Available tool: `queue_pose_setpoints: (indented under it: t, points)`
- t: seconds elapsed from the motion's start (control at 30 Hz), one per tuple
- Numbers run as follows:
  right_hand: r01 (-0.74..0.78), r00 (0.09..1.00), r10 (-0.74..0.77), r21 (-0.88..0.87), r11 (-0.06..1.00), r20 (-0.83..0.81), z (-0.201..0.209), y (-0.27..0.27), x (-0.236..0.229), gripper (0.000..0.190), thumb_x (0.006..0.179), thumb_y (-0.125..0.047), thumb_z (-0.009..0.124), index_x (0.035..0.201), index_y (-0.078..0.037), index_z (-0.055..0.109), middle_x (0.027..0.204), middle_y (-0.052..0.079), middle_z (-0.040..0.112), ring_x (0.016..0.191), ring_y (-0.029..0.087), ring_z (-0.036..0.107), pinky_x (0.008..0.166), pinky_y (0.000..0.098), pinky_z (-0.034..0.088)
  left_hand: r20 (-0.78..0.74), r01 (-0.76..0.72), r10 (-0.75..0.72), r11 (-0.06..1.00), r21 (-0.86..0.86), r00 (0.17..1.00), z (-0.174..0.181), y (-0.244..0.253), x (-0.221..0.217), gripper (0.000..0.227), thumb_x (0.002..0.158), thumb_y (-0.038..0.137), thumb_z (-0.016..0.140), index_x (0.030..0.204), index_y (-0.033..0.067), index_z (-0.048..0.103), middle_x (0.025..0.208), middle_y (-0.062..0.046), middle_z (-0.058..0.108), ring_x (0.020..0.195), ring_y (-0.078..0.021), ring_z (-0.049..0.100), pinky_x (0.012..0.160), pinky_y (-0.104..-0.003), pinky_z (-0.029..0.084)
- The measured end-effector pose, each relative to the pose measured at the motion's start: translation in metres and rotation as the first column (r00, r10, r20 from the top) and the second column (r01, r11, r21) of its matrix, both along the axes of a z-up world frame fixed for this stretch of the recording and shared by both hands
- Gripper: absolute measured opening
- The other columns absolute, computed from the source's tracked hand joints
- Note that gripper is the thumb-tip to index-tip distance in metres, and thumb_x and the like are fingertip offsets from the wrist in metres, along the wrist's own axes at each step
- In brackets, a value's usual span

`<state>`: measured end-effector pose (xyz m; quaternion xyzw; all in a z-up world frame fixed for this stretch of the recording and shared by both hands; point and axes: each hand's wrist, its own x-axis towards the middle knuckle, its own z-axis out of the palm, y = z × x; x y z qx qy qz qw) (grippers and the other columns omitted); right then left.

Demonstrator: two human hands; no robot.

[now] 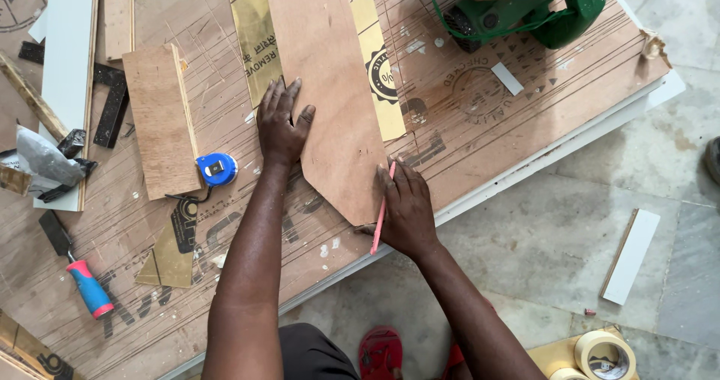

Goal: The person works on a wooden plank on a table, using a pencil to mark lines and a tape measure to measure dimensions. They also handle a green power tool, adjusting it on the table.

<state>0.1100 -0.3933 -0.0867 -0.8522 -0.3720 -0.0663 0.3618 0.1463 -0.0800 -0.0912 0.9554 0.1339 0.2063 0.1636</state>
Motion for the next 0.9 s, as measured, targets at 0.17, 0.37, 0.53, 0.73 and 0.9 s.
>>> queue_pose_setpoints:
  t: [0.17,0.37,0.53,0.73,0.9]
  points:
    - [0.005,1.000,-0.005,0.000,1.000,-0.018,0.003,-0.001,0.002,0.121,0.059,-0.067,0.087,0.149,0.001,0.044,0.147,0.027,0.048,0.139,0.044,0.041,0.117,0.0555,0.032,-0.003,0.011,-0.011,1.000,0.021,1.000,0.000,-0.001,0.001,0.057,0.098,0.038,0.073,0.149,0.0184,0.058,0.158,-0.018,0.050,0.149,-0.0379,0.040,0.122,-0.052,0.031]
    - [-0.034,0.997,0.037,0.051,0.998,-0.073,0.009,-0.005,0.007,0.113,0.060,-0.057,0.090,0.147,0.001,0.045,0.142,0.024,0.053,0.137,0.043,0.044,0.115,0.0540,0.033,-0.023,-0.002,0.003,0.999,0.032,1.000,0.006,0.000,0.002,0.060,0.096,0.039,0.073,0.150,0.0185,0.056,0.154,-0.018,0.052,0.144,-0.0382,0.042,0.119,-0.052,0.033]
    - [-0.023,1.000,0.023,0.225,0.974,0.005,0.013,-0.001,0.052,0.063,0.090,-0.020,0.081,0.145,-0.009,0.054,0.137,0.013,0.065,0.129,0.033,0.063,0.109,0.0446,0.049,0.019,-0.061,0.063,0.995,-0.085,0.998,0.010,0.004,-0.001,0.062,0.098,0.040,0.067,0.151,0.0112,0.053,0.150,-0.016,0.055,0.144,-0.0350,0.046,0.122,-0.049,0.036]
    - [0.018,0.983,0.023,0.220,0.975,-0.182,0.001,0.093,0.202,0.050,0.095,-0.001,0.065,0.143,-0.011,0.054,0.117,0.016,0.071,0.103,0.033,0.072,0.085,0.0437,0.058,-0.010,-0.034,0.034,0.999,-0.009,0.999,0.020,0.001,0.003,0.065,0.098,0.042,0.063,0.152,0.0082,0.049,0.155,-0.015,0.051,0.148,-0.0366,0.040,0.121,-0.050,0.032]
    - [0.030,0.972,0.049,0.325,0.945,-0.230,0.005,0.197,0.315,0.063,0.090,-0.013,0.075,0.145,-0.006,0.045,0.137,0.023,0.062,0.117,0.039,0.065,0.095,0.0455,0.055,-0.091,-0.067,0.067,0.998,0.001,0.994,0.033,-0.004,0.009,0.064,0.096,0.041,0.062,0.152,0.0134,0.048,0.156,-0.012,0.050,0.149,-0.0341,0.038,0.120,-0.049,0.029]
